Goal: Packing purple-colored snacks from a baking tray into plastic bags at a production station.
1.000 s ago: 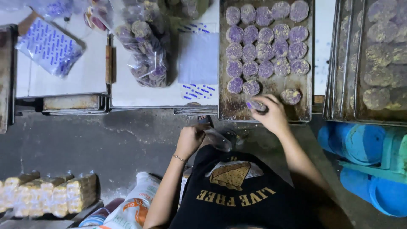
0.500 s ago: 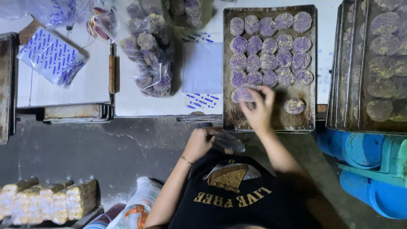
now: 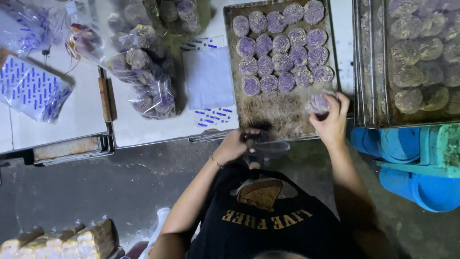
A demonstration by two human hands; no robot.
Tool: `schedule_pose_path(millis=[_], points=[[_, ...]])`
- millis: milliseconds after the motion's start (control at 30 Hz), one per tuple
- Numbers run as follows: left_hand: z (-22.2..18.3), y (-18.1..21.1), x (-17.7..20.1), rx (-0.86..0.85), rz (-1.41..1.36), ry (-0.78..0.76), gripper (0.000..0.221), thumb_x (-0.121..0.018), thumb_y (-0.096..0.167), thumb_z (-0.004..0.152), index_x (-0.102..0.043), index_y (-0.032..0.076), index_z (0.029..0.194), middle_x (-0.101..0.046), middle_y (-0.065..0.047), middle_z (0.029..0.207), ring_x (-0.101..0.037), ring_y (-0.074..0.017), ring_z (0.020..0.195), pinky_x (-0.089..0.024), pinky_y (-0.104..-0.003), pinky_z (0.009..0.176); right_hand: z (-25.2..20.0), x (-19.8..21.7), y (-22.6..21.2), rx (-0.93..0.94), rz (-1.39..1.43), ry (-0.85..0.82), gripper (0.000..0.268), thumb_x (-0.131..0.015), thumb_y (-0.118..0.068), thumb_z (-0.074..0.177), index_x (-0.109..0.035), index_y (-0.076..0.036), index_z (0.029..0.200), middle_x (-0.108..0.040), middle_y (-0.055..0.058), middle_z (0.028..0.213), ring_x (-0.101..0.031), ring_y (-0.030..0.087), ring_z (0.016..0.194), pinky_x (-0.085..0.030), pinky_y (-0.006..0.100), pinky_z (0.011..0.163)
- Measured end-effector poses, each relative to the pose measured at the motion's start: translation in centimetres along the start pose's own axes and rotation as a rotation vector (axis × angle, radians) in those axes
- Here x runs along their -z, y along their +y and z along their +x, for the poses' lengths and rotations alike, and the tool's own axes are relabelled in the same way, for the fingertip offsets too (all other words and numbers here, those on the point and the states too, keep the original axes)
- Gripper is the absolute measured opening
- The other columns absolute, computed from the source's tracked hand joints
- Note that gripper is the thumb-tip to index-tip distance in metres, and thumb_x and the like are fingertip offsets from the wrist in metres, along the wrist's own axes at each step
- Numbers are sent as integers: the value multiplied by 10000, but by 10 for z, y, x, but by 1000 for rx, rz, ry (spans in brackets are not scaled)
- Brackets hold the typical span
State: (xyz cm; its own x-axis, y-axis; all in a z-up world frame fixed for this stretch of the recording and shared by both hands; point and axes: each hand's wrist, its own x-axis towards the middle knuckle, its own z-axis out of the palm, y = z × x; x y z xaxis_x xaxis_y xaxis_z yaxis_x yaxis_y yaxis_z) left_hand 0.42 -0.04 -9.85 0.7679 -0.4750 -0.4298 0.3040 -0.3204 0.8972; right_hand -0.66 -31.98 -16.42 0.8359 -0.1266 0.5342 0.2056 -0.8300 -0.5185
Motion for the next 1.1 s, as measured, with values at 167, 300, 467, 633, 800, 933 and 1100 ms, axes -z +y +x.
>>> schedule_pose_path(millis=[167, 300, 467, 633, 800, 933, 1100], points=[[24, 34, 0, -45, 56, -156, 573, -711, 27, 691, -708, 9, 1264, -735, -269, 929, -720, -373, 748, -560, -446, 805, 7, -11, -75, -499, 853, -369, 975, -870, 99, 621, -402, -102, 1452, -417, 168, 1454, -566, 439, 1264, -504, 514, 1040], [32, 65, 2, -188, 210, -82, 573, -696, 79, 733, -639, -117, 1268, -669, -355, 1142, -648, -484, 1094, -486, -534, 975, 36, -19, -97, 174, 309, -756, 541, -811, -69, 730, -706, -170, 1251, -625, 204, 1294, -667, 471, 1125, -564, 545, 955], [16, 57, -23, -254, 380, 31, 477, -719, 119, 783, -692, -38, 1232, -707, -273, 1155, -657, -460, 1146, -503, -511, 997, 51, -10, -134, 179, 248, -948, 524, -825, -153, 751, -709, -154, 1262, -673, 186, 1238, -695, 420, 1095, -582, 502, 912], [-38, 110, -38, -388, 580, 166, 400, -693, 160, 792, -665, 24, 1167, -721, -261, 1068, -682, -461, 1044, -542, -563, 906, 68, -2, -170, 177, 127, -1208, 535, -848, -280, 783, -713, -130, 1279, -745, 161, 1154, -738, 343, 1050, -609, 438, 848], [-9, 15, 9, -243, 107, 280, 565, -636, 81, 856, -564, 30, 1413, -606, -249, 1381, -556, -436, 1297, -439, -534, 1096, 129, -46, -148, 157, 88, -1034, 315, -838, -306, 855, -726, -139, 1096, -769, 86, 1129, -701, 293, 1142, -566, 407, 921], [-47, 76, -8, -370, 61, 211, 542, -555, -73, 810, -591, -58, 1350, -581, -309, 1384, -518, -475, 1333, -396, -569, 1136, 155, -118, -154, -64, -300, -867, 678, -763, -617, 805, -635, -191, 1316, -510, 249, 1353, -693, 527, 1016, -608, 612, 775], [-52, 91, 2, -339, 125, 128, 557, -550, -80, 832, -559, -47, 1389, -567, -270, 1421, -510, -414, 1364, -361, -550, 1176, 146, -205, -92, -14, -388, -891, 753, -900, -399, 649, -594, -260, 1322, -459, 261, 1342, -704, 539, 966, -598, 651, 706]])
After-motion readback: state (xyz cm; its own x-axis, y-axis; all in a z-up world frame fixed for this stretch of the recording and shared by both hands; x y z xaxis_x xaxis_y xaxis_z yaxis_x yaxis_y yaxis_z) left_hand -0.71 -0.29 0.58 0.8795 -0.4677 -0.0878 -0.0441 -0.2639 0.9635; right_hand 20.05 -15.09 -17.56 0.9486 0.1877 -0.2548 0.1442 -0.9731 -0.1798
